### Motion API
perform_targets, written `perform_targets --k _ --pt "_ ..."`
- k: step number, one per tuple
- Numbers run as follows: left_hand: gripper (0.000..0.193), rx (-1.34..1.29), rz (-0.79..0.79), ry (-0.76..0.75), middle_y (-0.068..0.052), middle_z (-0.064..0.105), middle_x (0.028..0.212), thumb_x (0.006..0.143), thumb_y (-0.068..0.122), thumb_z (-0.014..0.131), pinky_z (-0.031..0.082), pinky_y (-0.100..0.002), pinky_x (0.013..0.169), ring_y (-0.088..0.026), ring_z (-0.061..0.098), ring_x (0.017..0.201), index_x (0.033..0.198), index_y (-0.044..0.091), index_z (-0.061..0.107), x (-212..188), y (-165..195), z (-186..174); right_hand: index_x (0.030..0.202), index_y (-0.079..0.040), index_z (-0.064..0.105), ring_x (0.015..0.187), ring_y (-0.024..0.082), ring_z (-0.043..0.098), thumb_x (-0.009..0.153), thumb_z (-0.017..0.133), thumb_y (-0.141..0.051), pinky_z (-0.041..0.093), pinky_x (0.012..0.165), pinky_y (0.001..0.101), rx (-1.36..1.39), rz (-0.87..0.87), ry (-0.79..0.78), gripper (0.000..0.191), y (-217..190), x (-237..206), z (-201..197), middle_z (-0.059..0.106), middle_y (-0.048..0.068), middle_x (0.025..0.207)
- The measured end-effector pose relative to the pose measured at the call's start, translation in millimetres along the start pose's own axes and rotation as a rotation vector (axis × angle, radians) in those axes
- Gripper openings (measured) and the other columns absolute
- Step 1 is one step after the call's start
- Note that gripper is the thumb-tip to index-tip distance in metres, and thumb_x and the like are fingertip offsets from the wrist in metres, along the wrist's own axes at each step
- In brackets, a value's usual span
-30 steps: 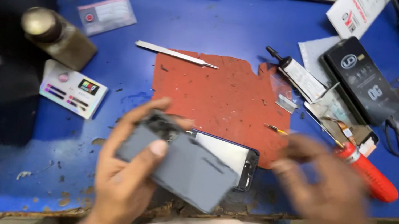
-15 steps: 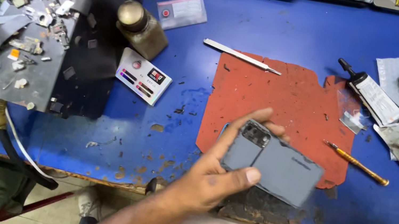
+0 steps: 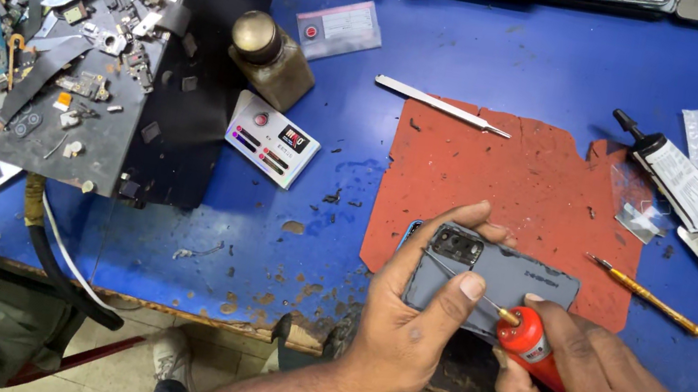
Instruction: The person uses a screwdriver and tweezers to remove screws and components from a smartphone. They scrape adhesive from the phone's back cover, apply glue to the edges, and reattach the back cover. The person also uses a marker to label parts and handles the phone's battery and screen.
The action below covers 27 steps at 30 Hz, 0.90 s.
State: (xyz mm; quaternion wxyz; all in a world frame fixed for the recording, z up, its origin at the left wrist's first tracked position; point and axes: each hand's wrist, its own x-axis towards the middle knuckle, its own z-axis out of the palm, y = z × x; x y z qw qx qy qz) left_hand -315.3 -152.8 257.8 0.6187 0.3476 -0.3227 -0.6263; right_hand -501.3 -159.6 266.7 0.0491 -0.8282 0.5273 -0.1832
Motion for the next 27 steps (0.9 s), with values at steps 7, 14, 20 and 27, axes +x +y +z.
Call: perform_targets --k 7,14,20,27 --pt "0.05 -0.009 -0.002 0.054 -0.011 0.06 0.139 0.107 0.009 0.056 0.047 -0.036 0.118 -0.019 0.056 0.135 0.155 -0.001 0.042 4.0 1.0 2.4 0.114 -0.009 0.071 0.072 0.024 0.07 0.071 0.084 -0.027 0.056 0.063 0.0373 0.007 0.02 0.083 0.048 -7.3 1.2 6.7 0.07 0.008 0.086" --pt "0.046 0.057 -0.016 0.108 -0.01 0.063 0.134 0.106 0.007 0.056 0.05 -0.033 0.111 -0.016 0.06 0.126 0.15 0.0 0.048 6.1 1.5 2.1 0.113 -0.011 0.074 0.068 0.023 0.07 0.071 0.086 -0.031 0.055 0.06 0.038 -0.057 0.016 0.033 0.049 -6.5 2.7 8.3 0.071 0.007 0.084" --pt "0.045 0.121 -0.014 0.148 -0.009 0.064 0.131 0.105 0.006 0.056 0.051 -0.031 0.108 -0.014 0.06 0.122 0.149 0.0 0.049 6.0 3.9 4.0 0.113 -0.011 0.074 0.07 0.023 0.071 0.071 0.086 -0.031 0.055 0.061 0.0372 -0.062 0.019 0.039 0.048 -7.8 0.1 9.1 0.071 0.006 0.086" --pt "0.044 0.135 -0.008 0.179 -0.009 0.065 0.13 0.105 0.007 0.056 0.052 -0.03 0.105 -0.014 0.061 0.119 0.148 0.0 0.051 7.5 5.9 4.8 0.113 -0.01 0.073 0.071 0.022 0.071 0.07 0.086 -0.03 0.056 0.062 0.0366 -0.03 0.038 0.052 0.05 -7.5 1.4 10.4 0.072 0.006 0.087"
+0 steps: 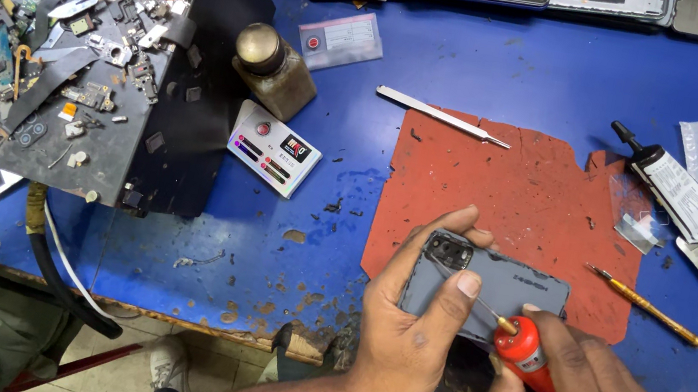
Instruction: The person uses a screwdriver and tweezers to remove screws and components from a smartphone. They scrape adhesive from the phone's back cover, apply glue to the edges, and reattach the back cover. The person also uses a marker to label parts and handles the phone's battery and screen.
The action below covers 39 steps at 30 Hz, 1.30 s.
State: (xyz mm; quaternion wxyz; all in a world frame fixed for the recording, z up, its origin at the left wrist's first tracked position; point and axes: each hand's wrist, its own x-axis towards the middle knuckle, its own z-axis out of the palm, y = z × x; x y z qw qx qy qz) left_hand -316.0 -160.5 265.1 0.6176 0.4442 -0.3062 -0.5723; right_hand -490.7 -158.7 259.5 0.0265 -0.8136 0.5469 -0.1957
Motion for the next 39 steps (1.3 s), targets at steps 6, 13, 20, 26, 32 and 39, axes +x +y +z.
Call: perform_targets --k 6,13,20,26,32,39 --pt "0.045 0.026 -0.009 0.001 -0.009 0.065 0.129 0.104 0.007 0.057 0.052 -0.03 0.105 -0.013 0.061 0.119 0.147 0.0 0.051 -0.9 1.0 1.3 0.112 -0.011 0.074 0.07 0.023 0.071 0.069 0.087 -0.029 0.055 0.061 0.0369 -0.003 0.009 -0.011 0.048 2.7 -2.7 0.3 0.072 0.006 0.085" --pt "0.044 0.056 -0.022 0.006 -0.009 0.066 0.128 0.104 0.007 0.056 0.052 -0.03 0.104 -0.013 0.062 0.117 0.147 0.001 0.052 -1.1 1.8 1.5 0.114 -0.01 0.073 0.068 0.021 0.07 0.07 0.086 -0.031 0.055 0.06 0.0357 -0.002 -0.007 -0.021 0.05 7.3 -3.7 1.8 0.071 0.005 0.084" --pt "0.044 0.067 -0.022 0.001 -0.009 0.066 0.127 0.103 0.007 0.055 0.052 -0.031 0.105 -0.013 0.062 0.117 0.146 0.0 0.053 -0.9 1.8 0.3 0.114 -0.011 0.074 0.068 0.021 0.07 0.071 0.087 -0.031 0.055 0.06 0.0367 -0.018 -0.028 -0.025 0.048 9.1 -4.1 0.5 0.071 0.005 0.083" --pt "0.043 0.101 -0.007 0.005 -0.008 0.067 0.127 0.103 0.007 0.054 0.051 -0.03 0.105 -0.013 0.062 0.117 0.145 -0.001 0.054 -1.6 2.3 0.4 0.114 -0.011 0.074 0.069 0.021 0.071 0.069 0.086 -0.03 0.055 0.059 0.0361 -0.019 -0.032 -0.027 0.05 7.5 -4.0 -1.0 0.071 0.006 0.085" --pt "0.044 0.058 -0.027 0.007 -0.008 0.067 0.126 0.103 0.008 0.055 0.051 -0.03 0.104 -0.012 0.062 0.115 0.146 -0.001 0.054 -3.0 2.2 0.6 0.115 -0.01 0.074 0.068 0.021 0.07 0.072 0.086 -0.03 0.055 0.06 0.0364 -0.007 -0.047 -0.012 0.049 6.1 -3.2 -0.6 0.071 0.007 0.084" --pt "0.043 0.005 -0.026 0.012 -0.008 0.068 0.126 0.104 0.01 0.053 0.051 -0.03 0.104 -0.012 0.062 0.115 0.146 -0.002 0.055 -3.1 -0.2 0.2 0.114 -0.01 0.074 0.069 0.022 0.071 0.07 0.087 -0.029 0.056 0.061 0.0372 0.013 -0.041 -0.014 0.049 4.7 -5.2 3.1 0.07 0.008 0.083"
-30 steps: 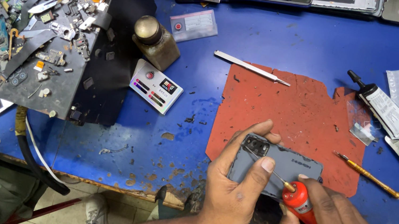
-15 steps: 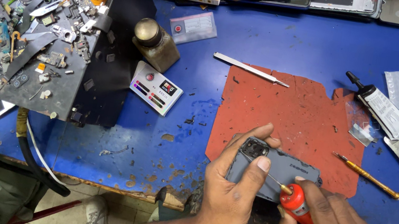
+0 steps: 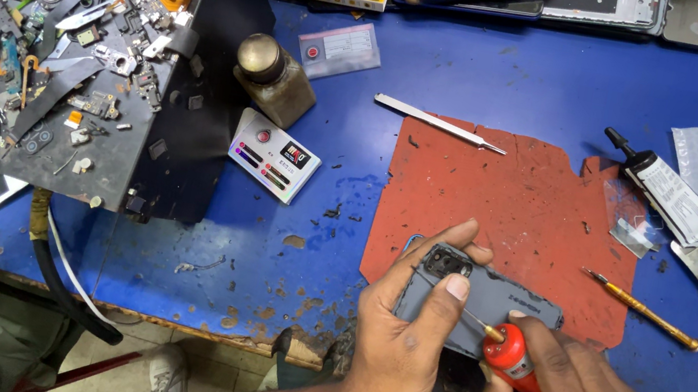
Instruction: The person uses a screwdriver and tweezers to remove screws and components from a smartphone. They scrape adhesive from the phone's back cover, apply glue to the edges, and reattach the back cover. The person also uses a marker to label parts and handles the phone's battery and screen.
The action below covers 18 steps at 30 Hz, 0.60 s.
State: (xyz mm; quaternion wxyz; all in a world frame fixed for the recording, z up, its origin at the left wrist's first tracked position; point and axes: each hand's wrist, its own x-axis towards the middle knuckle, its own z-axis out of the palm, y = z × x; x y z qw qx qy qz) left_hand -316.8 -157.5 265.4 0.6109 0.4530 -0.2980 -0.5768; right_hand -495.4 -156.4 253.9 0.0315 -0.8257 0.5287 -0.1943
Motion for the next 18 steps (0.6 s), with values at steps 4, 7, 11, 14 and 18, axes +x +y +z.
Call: perform_targets --k 4,7,11,14,18 --pt "0.044 -0.019 -0.029 -0.006 -0.008 0.068 0.126 0.104 0.01 0.052 0.051 -0.03 0.104 -0.012 0.062 0.116 0.146 -0.001 0.054 0.1 -0.1 -1.6 0.116 -0.009 0.073 0.071 0.021 0.071 0.068 0.086 -0.031 0.057 0.062 0.0358 0.042 0.016 -0.059 0.055 1.8 -2.9 1.3 0.071 0.008 0.084" --pt "0.044 -0.023 -0.042 -0.006 -0.008 0.068 0.126 0.103 0.009 0.052 0.051 -0.03 0.104 -0.012 0.062 0.115 0.146 -0.001 0.053 0.4 -0.2 -1.7 0.116 -0.009 0.074 0.072 0.023 0.071 0.069 0.087 -0.031 0.057 0.063 0.0373 0.029 0.008 -0.036 0.053 3.2 -4.2 2.8 0.071 0.009 0.084" --pt "0.044 -0.029 -0.024 -0.006 -0.009 0.068 0.126 0.103 0.009 0.053 0.051 -0.03 0.105 -0.012 0.062 0.116 0.146 -0.003 0.054 0.8 0.0 -1.5 0.115 -0.01 0.074 0.069 0.022 0.07 0.07 0.086 -0.031 0.056 0.062 0.0368 0.01 -0.016 -0.013 0.051 5.3 -4.0 3.7 0.07 0.009 0.083" --pt "0.044 -0.023 -0.023 -0.005 -0.008 0.068 0.126 0.103 0.01 0.054 0.051 -0.03 0.105 -0.012 0.062 0.116 0.146 -0.003 0.054 0.7 0.3 -1.8 0.115 -0.011 0.076 0.066 0.022 0.069 0.072 0.089 -0.032 0.055 0.06 0.0375 -0.05 0.033 -0.052 0.049 6.1 -3.8 3.6 0.068 0.007 0.078" --pt "0.044 -0.009 -0.023 0.007 -0.008 0.069 0.125 0.103 0.011 0.055 0.051 -0.03 0.104 -0.012 0.063 0.115 0.145 -0.003 0.055 1.5 -0.4 -1.9 0.114 -0.011 0.075 0.065 0.022 0.069 0.07 0.087 -0.03 0.055 0.059 0.037 -0.025 0.027 -0.033 0.049 6.8 -3.9 3.7 0.069 0.007 0.079"
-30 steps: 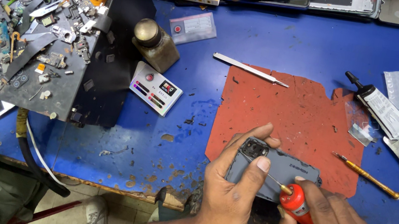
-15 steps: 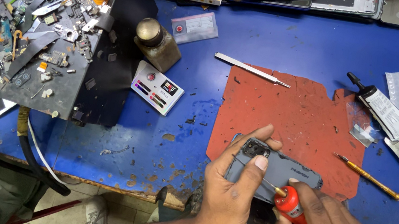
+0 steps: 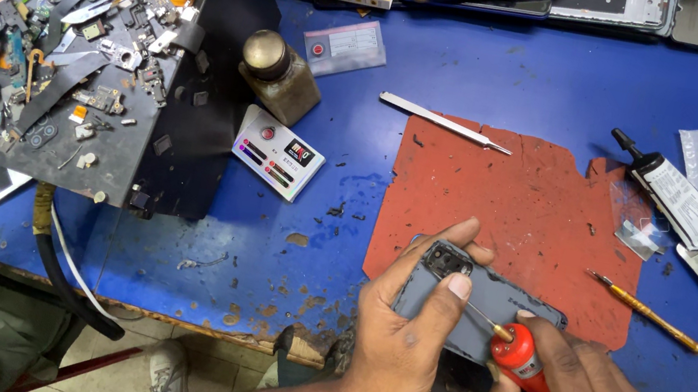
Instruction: The person uses a screwdriver and tweezers to remove screws and components from a smartphone. They scrape adhesive from the phone's back cover, apply glue to the edges, and reattach the back cover. The person also uses a marker to label parts and handles the phone's battery and screen.
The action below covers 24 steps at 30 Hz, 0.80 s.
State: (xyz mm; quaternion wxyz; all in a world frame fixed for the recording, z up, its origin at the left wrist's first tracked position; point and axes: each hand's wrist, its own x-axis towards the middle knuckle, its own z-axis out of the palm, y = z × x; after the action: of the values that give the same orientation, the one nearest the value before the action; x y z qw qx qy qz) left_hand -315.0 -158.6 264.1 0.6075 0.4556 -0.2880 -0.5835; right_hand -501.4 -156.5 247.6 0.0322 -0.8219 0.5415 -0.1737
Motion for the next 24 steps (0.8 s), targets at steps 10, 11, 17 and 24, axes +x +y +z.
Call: perform_targets --k 10,11,17,24 --pt "0.043 -0.006 0.032 -0.018 -0.007 0.067 0.124 0.103 0.007 0.054 0.05 -0.03 0.107 -0.011 0.061 0.117 0.145 -0.003 0.055 1 -3 1 0.118 -0.01 0.074 0.072 0.023 0.072 0.068 0.086 -0.032 0.058 0.063 0.0372 0.041 -0.073 -0.005 0.057 6 -3 3 0.072 0.011 0.086" --pt "0.043 -0.005 0.027 -0.021 -0.007 0.067 0.124 0.103 0.007 0.054 0.05 -0.03 0.107 -0.011 0.061 0.117 0.145 -0.003 0.055 1 -3 1 0.119 -0.01 0.074 0.072 0.023 0.072 0.068 0.086 -0.033 0.058 0.063 0.0372 0.044 -0.064 -0.017 0.057 7 -3 3 0.072 0.01 0.086" --pt "0.044 0.007 -0.005 -0.014 -0.007 0.068 0.123 0.101 0.005 0.054 0.05 -0.029 0.105 -0.011 0.061 0.115 0.144 -0.003 0.056 0 -2 1 0.12 -0.011 0.074 0.074 0.021 0.073 0.065 0.086 -0.034 0.058 0.063 0.0366 0.064 -0.04 -0.062 0.06 13 -8 7 0.073 0.01 0.088" --pt "0.042 0.022 0.012 -0.005 -0.007 0.068 0.122 0.1 0.003 0.054 0.051 -0.029 0.105 -0.011 0.062 0.114 0.142 -0.003 0.058 0 -3 3 0.122 -0.01 0.073 0.072 0.022 0.072 0.064 0.088 -0.036 0.058 0.063 0.0375 0.053 -0.041 -0.091 0.065 19 -12 9 0.073 0.01 0.088"
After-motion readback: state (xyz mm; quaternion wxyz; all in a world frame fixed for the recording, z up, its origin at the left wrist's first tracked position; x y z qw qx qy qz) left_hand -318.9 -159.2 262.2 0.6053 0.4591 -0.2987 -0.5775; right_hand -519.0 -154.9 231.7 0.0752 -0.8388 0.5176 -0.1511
